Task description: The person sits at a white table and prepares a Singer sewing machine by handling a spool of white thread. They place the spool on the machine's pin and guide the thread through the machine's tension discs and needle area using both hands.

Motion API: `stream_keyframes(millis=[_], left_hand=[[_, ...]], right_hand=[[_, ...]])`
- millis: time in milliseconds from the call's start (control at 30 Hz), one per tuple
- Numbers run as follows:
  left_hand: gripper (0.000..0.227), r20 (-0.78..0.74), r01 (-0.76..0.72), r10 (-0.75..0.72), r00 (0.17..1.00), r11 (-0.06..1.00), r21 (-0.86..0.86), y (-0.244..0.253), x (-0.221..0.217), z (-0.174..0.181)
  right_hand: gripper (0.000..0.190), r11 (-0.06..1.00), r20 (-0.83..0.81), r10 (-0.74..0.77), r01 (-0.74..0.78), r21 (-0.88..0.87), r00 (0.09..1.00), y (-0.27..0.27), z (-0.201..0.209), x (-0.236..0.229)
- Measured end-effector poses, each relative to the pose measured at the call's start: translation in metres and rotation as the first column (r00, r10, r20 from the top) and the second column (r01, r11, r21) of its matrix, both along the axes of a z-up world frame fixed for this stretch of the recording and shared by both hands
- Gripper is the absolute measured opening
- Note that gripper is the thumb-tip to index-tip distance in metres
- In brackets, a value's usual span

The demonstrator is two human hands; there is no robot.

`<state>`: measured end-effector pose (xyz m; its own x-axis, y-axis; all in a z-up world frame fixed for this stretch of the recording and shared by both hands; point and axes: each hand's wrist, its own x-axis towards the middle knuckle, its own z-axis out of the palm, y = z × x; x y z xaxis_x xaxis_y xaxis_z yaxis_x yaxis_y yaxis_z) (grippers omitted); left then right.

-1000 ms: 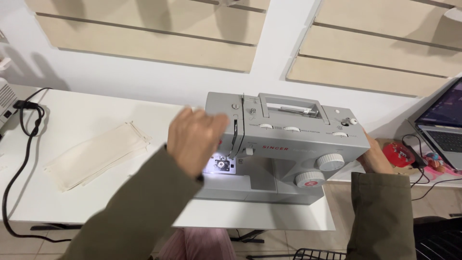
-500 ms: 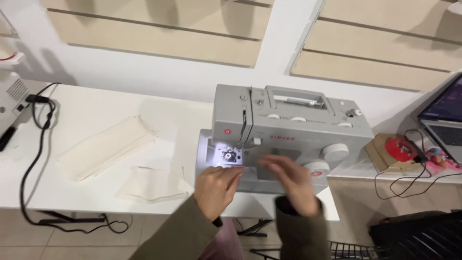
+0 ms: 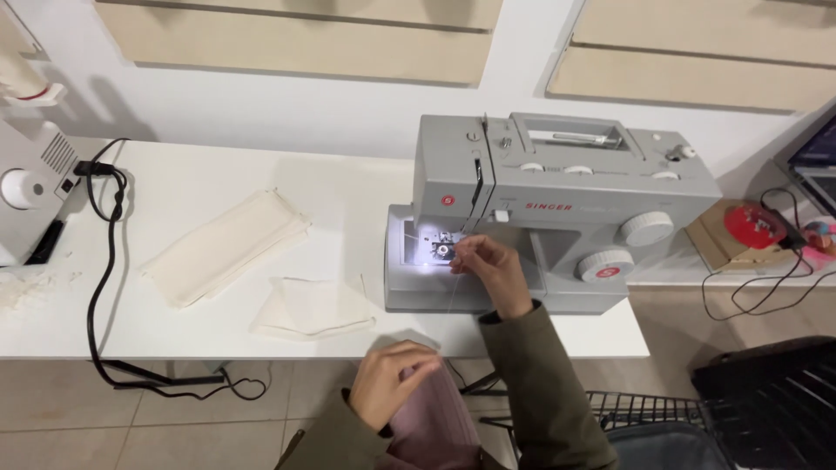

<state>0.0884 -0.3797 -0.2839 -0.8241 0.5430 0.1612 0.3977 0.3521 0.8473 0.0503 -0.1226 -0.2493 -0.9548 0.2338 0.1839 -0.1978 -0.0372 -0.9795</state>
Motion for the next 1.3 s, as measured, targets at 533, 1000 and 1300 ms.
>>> stream_keyframes(millis=[533,1000,1300], left_hand=[[0.025,-0.038,-0.008,0.018,0.999,0.97,0.244,-0.056,0.036,-0.014],[0.041,-0.589,-0.031,0.126,0.798,0.985,0.169,0.04,-0.032,0.049],[0.049,-0.754,-0.047,0.092,0.651,0.996,0.081,0.076,-0.09,0.036]], right_hand=[[0.015,0.951,0.022,-0.306,0.305,0.039,0.952,-0.003,-0.008,-0.033],[0.013,0.851,-0.06,-0.263,0.261,0.456,0.963,-0.031,0.016,-0.009],[0.014,0.885,0.024,-0.115,0.091,0.456,0.993,0.009,0.0,-0.007]])
